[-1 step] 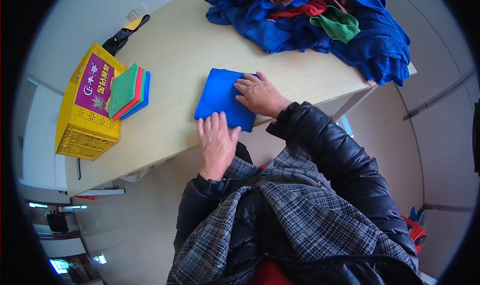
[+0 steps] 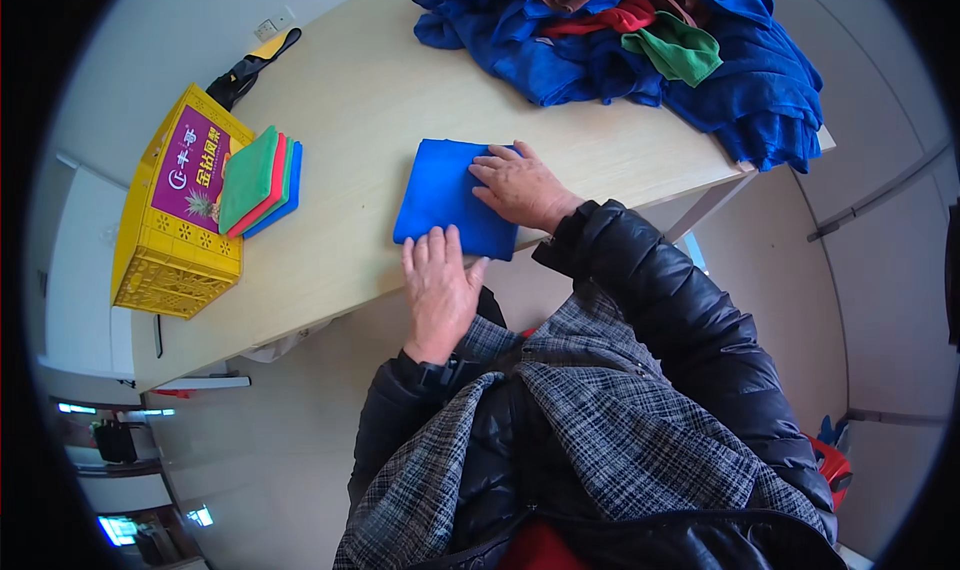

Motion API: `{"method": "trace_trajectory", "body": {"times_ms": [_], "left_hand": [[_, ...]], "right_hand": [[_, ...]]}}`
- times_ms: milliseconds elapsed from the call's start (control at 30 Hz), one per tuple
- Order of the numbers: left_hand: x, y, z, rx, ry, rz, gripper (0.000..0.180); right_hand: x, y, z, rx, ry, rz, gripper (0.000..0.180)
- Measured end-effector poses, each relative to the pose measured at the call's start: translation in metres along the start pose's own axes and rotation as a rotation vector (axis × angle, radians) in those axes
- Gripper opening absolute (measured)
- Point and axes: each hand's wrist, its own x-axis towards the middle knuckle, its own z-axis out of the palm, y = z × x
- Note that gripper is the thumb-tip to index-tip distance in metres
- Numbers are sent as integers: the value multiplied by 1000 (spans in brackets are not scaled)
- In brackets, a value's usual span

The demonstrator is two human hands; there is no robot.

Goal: Folding pieces of blue fabric at a table in a factory.

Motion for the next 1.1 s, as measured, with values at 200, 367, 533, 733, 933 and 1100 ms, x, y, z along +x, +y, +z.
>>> {"method": "trace_trajectory", "body": {"times_ms": [200,367,533,733,933,1100], "left_hand": [[25,-16,-12,-356,-12,-8,42],[89,-48,40,-364,170,141,51],[103,-64,73,-324,-51,40,60],[108,-58,63,-260,-122,-33,61],[103,-48,59,-155,-54,41,63],[105,-47,63,-238,-89,127,64]], "right_hand": [[4,-24,13,-74,149,56,56],[5,-13,38,4,169,162,62],[4,-9,43,42,145,181,65],[3,-7,38,43,160,174,67],[2,-13,36,13,141,198,66],[1,-9,44,-15,168,204,64]]}}
